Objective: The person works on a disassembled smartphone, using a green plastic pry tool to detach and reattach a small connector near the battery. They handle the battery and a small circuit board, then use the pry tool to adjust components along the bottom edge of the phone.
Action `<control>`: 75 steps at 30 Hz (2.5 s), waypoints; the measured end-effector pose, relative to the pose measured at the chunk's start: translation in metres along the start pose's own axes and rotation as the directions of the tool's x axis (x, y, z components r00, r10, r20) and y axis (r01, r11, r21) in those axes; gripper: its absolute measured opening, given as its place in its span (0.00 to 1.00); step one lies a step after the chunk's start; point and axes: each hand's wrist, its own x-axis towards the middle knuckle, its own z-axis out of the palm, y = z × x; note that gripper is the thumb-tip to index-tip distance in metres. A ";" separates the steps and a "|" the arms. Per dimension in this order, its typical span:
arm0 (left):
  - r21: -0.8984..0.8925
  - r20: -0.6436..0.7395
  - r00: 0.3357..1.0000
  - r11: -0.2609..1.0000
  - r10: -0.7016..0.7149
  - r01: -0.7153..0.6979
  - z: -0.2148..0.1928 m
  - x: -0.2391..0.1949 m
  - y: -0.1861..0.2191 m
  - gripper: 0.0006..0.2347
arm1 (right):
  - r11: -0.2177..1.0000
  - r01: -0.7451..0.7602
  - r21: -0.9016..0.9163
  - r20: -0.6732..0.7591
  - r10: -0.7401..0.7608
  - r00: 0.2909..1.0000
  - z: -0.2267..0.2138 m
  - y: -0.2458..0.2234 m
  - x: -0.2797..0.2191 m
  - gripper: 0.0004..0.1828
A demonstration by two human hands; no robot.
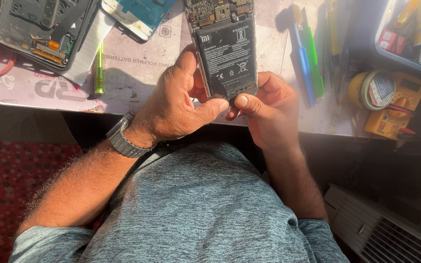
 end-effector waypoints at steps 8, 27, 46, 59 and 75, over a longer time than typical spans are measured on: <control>-0.201 0.086 0.996 0.980 0.019 -0.001 -0.006 -0.005 0.004 0.18 | 0.988 -0.071 0.136 -0.054 0.079 0.995 -0.003 -0.003 0.001 0.12; -0.181 0.034 0.999 0.984 0.012 -0.006 0.000 -0.003 0.000 0.16 | 0.997 0.020 0.069 -0.099 -0.013 0.995 0.008 0.006 0.000 0.16; -0.035 -0.009 0.999 0.999 -0.034 0.033 -0.002 -0.001 0.000 0.18 | 0.999 0.038 -0.020 -0.103 -0.040 0.994 0.010 0.006 0.002 0.18; -0.107 0.004 0.999 0.993 -0.051 0.051 -0.003 0.001 0.001 0.15 | 0.987 0.070 -0.148 -0.059 -0.079 0.995 0.018 -0.003 0.002 0.27; -0.353 -0.011 0.905 0.849 -0.424 0.394 -0.011 0.018 0.006 0.15 | 0.121 0.472 -0.873 0.385 -0.422 0.821 0.003 -0.004 0.000 0.26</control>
